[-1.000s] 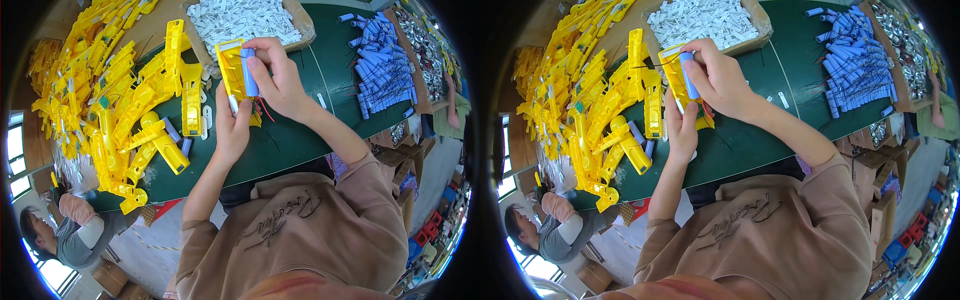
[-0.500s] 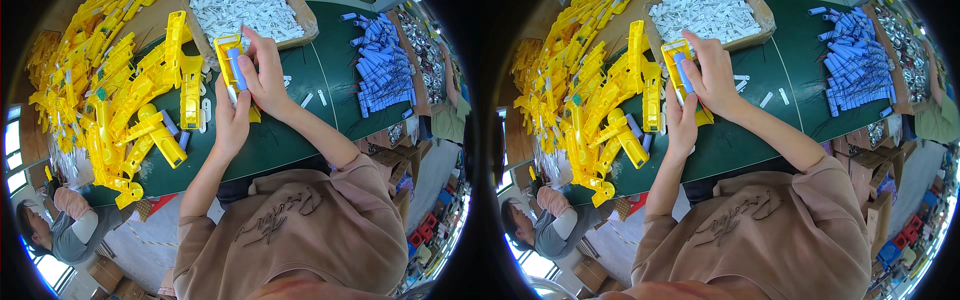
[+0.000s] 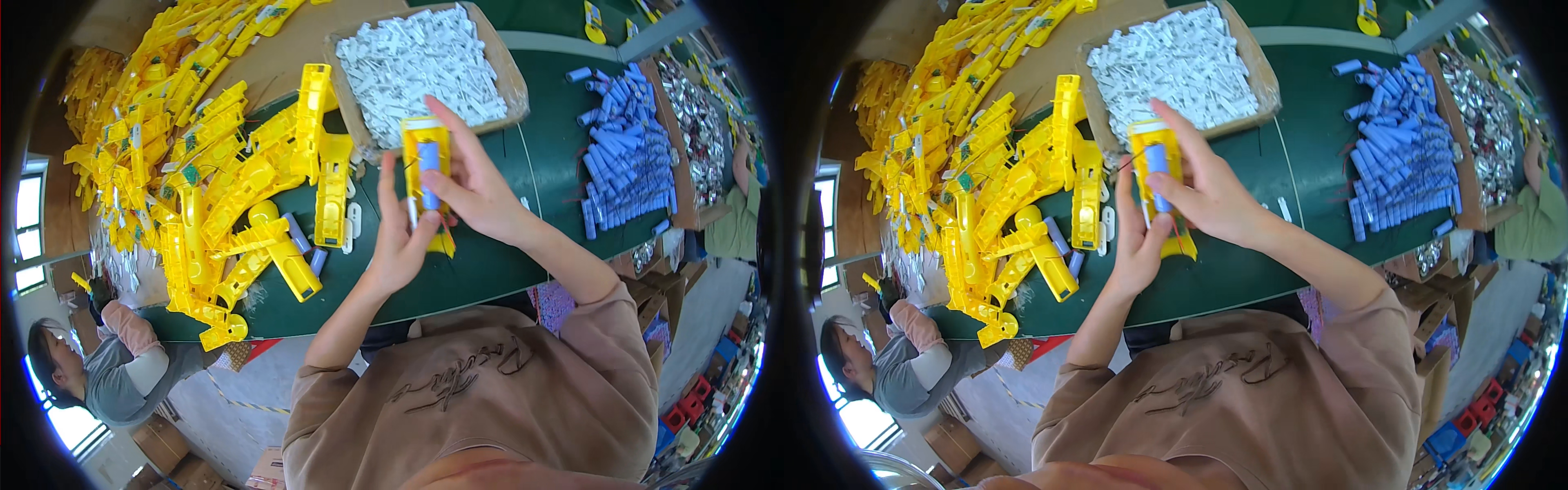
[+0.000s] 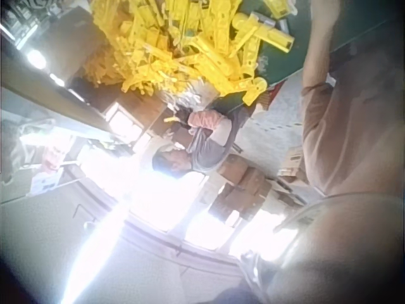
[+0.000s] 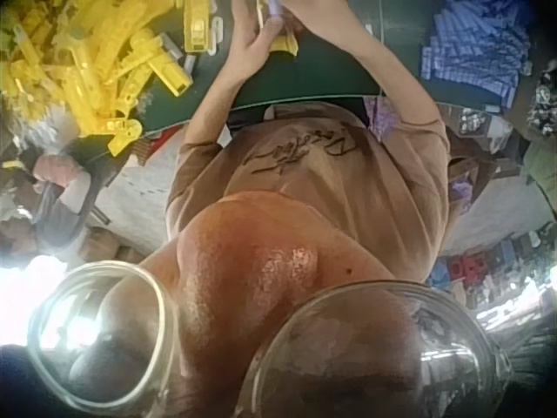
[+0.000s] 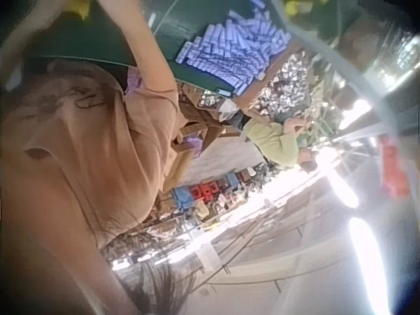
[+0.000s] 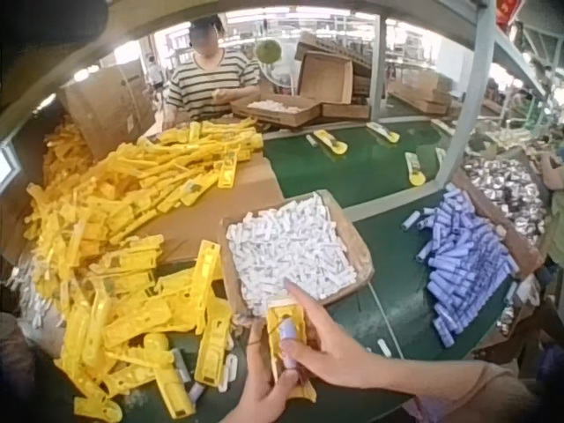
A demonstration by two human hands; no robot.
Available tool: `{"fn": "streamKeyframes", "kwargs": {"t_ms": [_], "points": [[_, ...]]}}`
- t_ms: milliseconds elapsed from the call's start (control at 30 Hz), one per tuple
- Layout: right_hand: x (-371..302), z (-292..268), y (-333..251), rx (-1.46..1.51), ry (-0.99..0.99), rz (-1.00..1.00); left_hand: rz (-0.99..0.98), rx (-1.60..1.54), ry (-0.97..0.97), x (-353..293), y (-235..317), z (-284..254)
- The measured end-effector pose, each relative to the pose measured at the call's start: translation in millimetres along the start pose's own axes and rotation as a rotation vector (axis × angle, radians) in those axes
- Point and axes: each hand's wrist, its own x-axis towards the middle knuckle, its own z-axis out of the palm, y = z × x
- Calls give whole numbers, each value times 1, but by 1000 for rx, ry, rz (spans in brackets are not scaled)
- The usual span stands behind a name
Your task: The person assembles yellow plastic handheld device housings by hand, inserting batteries and small plastic clips into them at a factory workstation.
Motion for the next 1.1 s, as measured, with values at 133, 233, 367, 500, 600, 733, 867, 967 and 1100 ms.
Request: {"fn": "streamKeyframes", "kwargs": {"t_ms": [133, 233, 367, 500, 600, 733, 867, 967, 1100], "points": [[47, -70, -31, -252, 328, -305, 51, 114, -104, -1, 7, -23], [112, -221, -72, -601, 612, -190, 27, 308, 88, -7, 40, -45], [196, -468, -58, -760, 745, -51, -19, 971, 396, 17, 93, -119], [213, -608, -28, -1348, 784, 76, 111, 1645, 424, 76, 116, -255], [240, -585, -14, -1641, 666, 193, -86, 1655, 282, 92, 135, -289], [198, -556, -43, -1607, 732, 89, -123, 2024, -46, 106, 131, -258], [144, -465, -88, -1711, 774, -408, -35, 1847, 72, 104, 130, -276], [111, -350, -112, -1589, 732, -397, 243, 1895, 243, 94, 144, -272], [74, -200, -121, -1285, 532, -490, 157, 1655, 566, 91, 179, -235]]}}
